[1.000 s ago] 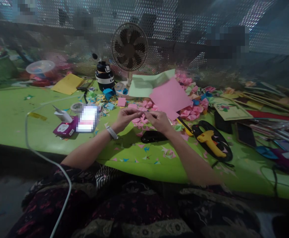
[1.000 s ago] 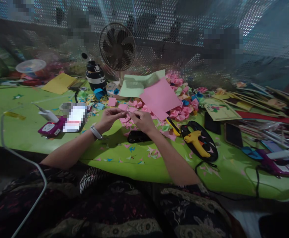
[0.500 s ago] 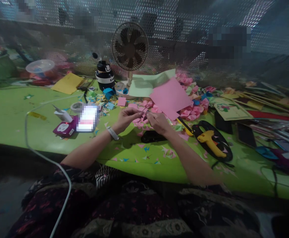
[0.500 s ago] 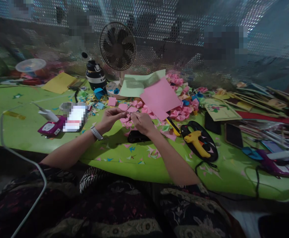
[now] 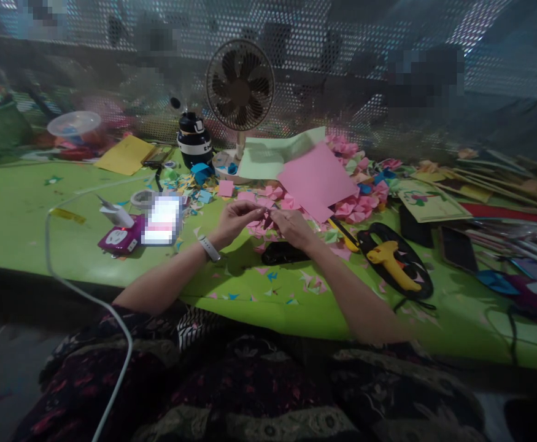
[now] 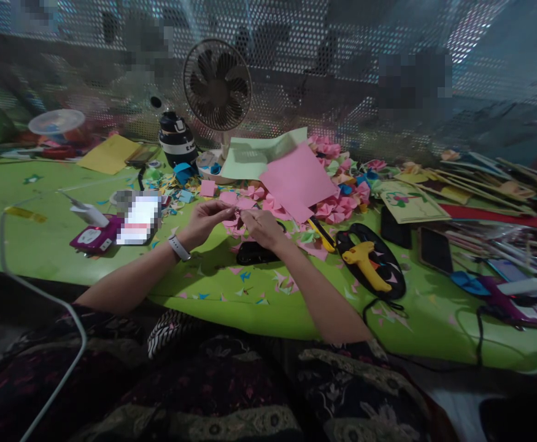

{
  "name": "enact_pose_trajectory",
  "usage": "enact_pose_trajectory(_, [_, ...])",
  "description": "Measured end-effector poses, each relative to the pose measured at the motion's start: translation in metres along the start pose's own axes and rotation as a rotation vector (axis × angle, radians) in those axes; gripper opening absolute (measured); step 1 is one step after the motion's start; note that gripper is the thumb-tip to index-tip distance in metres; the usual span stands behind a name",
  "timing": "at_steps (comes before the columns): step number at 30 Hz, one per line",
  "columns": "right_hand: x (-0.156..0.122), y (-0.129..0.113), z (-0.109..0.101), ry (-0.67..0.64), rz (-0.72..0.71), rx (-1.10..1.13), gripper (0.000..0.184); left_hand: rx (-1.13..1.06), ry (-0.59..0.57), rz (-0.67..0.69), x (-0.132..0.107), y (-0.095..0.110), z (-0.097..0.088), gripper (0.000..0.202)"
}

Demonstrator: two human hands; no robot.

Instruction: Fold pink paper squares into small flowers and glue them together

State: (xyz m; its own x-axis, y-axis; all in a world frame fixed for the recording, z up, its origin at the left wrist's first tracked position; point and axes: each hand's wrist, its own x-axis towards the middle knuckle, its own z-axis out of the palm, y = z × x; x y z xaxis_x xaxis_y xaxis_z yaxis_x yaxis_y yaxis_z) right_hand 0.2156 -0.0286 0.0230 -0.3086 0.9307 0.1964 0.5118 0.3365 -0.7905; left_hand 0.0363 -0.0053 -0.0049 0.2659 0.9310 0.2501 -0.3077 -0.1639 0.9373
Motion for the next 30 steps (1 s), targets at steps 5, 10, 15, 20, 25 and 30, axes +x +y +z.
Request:
enact_pose_trajectory(5, [-0.001,-0.001,0.007,0.124,-0.124,-0.014,0.030,-0.023,0.084,0.070,0.001,-0.001,-0.001,0.038])
enact_pose_trajectory(10, [0.001,0.004,0.016,0.222,-0.291,-0.054,0.024,-0.044,0.159,0.100,0.003,0.001,0.001,0.039])
enact_pose_trajectory(15, [0.003,0.012,0.014,0.213,-0.304,-0.013,0.029,-0.069,0.134,0.086,0.003,0.003,0.003,0.039])
enact_pose_trajectory(20, [0.005,0.014,0.012,0.157,-0.281,0.044,0.031,-0.097,0.120,0.083,0.005,-0.001,-0.001,0.036])
enact_pose_trajectory(25, [0.005,0.012,0.010,0.053,-0.218,0.155,0.036,-0.138,0.088,0.021,0.006,-0.003,-0.002,0.037])
enact_pose_trajectory(30, [0.002,0.007,0.011,0.064,-0.198,0.168,0.034,-0.139,0.128,0.070,0.007,-0.003,-0.002,0.036])
